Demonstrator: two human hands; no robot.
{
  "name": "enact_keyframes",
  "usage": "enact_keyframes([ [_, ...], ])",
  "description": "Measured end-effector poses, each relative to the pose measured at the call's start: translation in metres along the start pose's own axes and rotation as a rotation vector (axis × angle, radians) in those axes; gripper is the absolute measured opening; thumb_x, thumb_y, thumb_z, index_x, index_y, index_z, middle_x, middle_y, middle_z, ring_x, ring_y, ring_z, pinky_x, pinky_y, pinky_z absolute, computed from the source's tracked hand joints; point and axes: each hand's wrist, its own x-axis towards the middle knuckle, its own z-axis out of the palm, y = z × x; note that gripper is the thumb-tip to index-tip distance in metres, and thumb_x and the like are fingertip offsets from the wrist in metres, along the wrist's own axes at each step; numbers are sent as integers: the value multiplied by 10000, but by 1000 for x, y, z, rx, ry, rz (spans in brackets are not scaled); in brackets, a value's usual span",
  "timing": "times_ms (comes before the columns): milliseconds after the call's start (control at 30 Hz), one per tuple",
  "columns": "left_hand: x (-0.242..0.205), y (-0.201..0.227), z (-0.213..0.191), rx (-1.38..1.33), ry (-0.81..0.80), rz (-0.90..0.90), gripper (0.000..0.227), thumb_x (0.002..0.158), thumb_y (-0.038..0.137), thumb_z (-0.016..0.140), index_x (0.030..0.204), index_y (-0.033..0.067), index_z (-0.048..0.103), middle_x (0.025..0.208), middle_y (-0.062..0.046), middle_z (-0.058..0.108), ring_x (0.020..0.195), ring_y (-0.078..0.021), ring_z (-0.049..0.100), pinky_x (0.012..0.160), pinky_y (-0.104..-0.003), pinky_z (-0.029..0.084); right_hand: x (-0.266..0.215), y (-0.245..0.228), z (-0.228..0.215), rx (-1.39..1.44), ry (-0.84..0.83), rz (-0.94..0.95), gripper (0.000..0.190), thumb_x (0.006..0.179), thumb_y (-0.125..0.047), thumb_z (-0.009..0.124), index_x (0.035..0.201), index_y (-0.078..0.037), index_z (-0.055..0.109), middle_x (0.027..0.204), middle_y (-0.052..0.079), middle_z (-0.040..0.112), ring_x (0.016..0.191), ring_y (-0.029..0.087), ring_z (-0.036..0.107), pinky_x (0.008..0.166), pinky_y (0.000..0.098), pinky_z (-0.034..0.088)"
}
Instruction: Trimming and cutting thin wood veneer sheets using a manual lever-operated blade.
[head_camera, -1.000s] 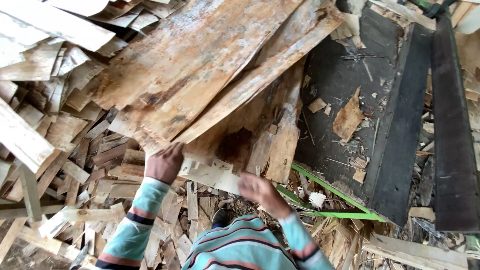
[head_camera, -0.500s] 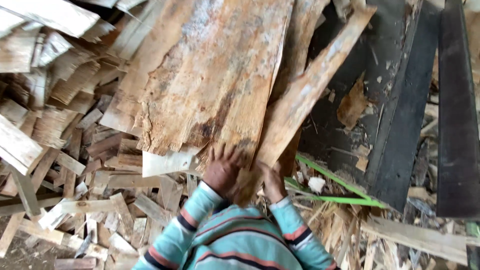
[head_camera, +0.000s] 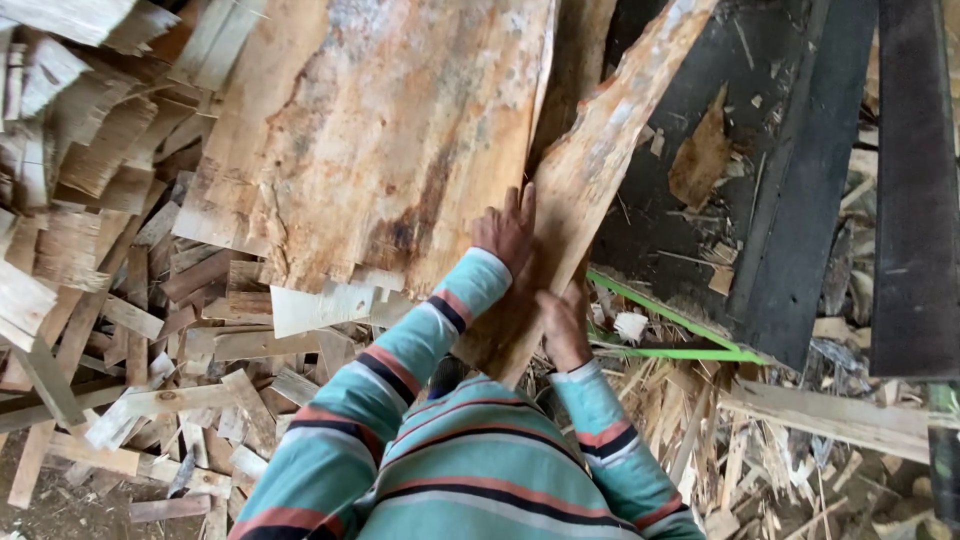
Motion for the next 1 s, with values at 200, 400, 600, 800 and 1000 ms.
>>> enact_keyframes([
  [200,25,-48,47,258,54,77,330,1020,134,543,1322,33,629,1311,-241,606,834,-373,711,644,-508,592,10,-56,-110,-130,87,105,455,831,-120,736,1250,44,668,1176,154,733,1077,274,695,984,388,549],
  [400,-11,-66,25,325,-37,62,491,915,335,605,1361,130,592,1480,-153,486,1239,-403,560,899,-603,517,-17,-17,-245,-281,197,181,540,820,-146,759,1319,15,630,1258,154,722,1200,255,670,1101,400,463],
  [600,-67,22,94,54,179,452,463,1059,295,546,1496,143,541,1562,-119,491,1457,-377,460,1238,-565,346,-53,-32,-247,-494,277,266,511,886,-233,765,1316,29,679,1432,145,575,1368,273,526,1164,423,373],
  [800,-103,194,92,-241,-135,605,835,1017,544,517,1634,58,232,1627,-295,276,1488,-481,203,1207,-577,141,-71,-83,-288,-330,115,33,608,843,-241,739,1381,-9,576,1312,159,682,1201,270,661,1044,432,500],
  [1000,-100,326,110,-546,-426,623,957,977,763,314,1685,147,125,1710,-245,204,1591,-462,128,1301,-552,149,-104,-138,-354,-764,159,-110,445,974,-318,654,1287,-2,661,904,146,753,746,266,665,726,451,575],
])
